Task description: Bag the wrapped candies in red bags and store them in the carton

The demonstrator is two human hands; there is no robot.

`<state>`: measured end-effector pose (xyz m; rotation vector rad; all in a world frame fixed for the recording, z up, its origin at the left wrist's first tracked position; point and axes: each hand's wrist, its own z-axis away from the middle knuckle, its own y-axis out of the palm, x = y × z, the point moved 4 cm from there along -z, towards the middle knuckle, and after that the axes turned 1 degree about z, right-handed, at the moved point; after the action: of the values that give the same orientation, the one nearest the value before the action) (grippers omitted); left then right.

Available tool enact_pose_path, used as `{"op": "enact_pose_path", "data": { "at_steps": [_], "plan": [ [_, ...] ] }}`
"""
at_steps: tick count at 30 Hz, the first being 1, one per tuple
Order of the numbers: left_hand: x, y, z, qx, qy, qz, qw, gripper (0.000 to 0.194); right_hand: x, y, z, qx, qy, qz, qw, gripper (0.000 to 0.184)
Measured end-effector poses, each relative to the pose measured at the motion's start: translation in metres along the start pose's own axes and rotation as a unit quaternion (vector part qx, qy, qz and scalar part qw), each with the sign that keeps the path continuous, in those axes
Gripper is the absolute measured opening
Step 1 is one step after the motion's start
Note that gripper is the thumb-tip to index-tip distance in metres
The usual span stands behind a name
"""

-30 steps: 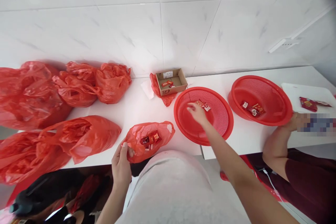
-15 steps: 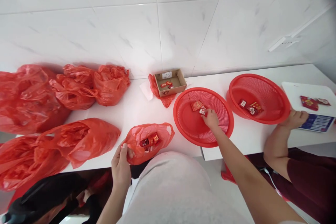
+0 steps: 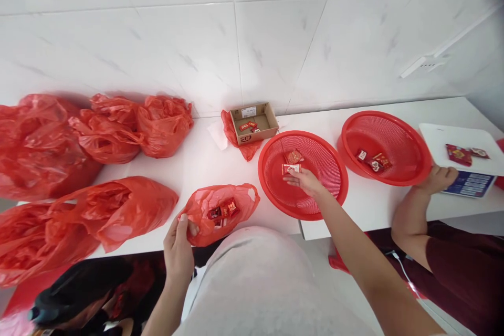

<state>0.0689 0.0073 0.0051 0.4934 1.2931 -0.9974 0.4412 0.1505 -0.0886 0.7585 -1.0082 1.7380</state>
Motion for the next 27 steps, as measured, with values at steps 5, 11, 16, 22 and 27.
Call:
{"op": "enact_pose_path", "data": {
  "at_steps": [5, 11, 16, 22, 27],
  "plan": [
    [-0.005, -0.001, -0.002, -0.008, 0.013, -0.025, 1.0, 0.044, 0.043, 0.029, 0.034, 0.141, -0.001, -0.317, 0.938, 0.03],
    [-0.006, -0.002, -0.004, -0.011, 0.029, -0.014, 0.999, 0.044, 0.075, 0.054, 0.049, 0.204, 0.044, -0.442, 0.872, 0.033],
    [-0.005, -0.001, -0.001, -0.008, 0.025, 0.001, 1.0, 0.043, 0.074, 0.116, 0.055, 0.257, 0.039, -0.36, 0.896, 0.032],
    [0.0, -0.006, 0.0, -0.017, 0.02, 0.007, 1.0, 0.043, 0.065, 0.198, 0.06, 0.271, -0.009, -0.171, 0.947, 0.037],
    [0.004, -0.02, 0.002, -0.028, 0.022, 0.013, 0.999, 0.042, 0.07, 0.122, 0.023, 0.137, -0.072, -0.074, 0.985, 0.031]
  ]
}}
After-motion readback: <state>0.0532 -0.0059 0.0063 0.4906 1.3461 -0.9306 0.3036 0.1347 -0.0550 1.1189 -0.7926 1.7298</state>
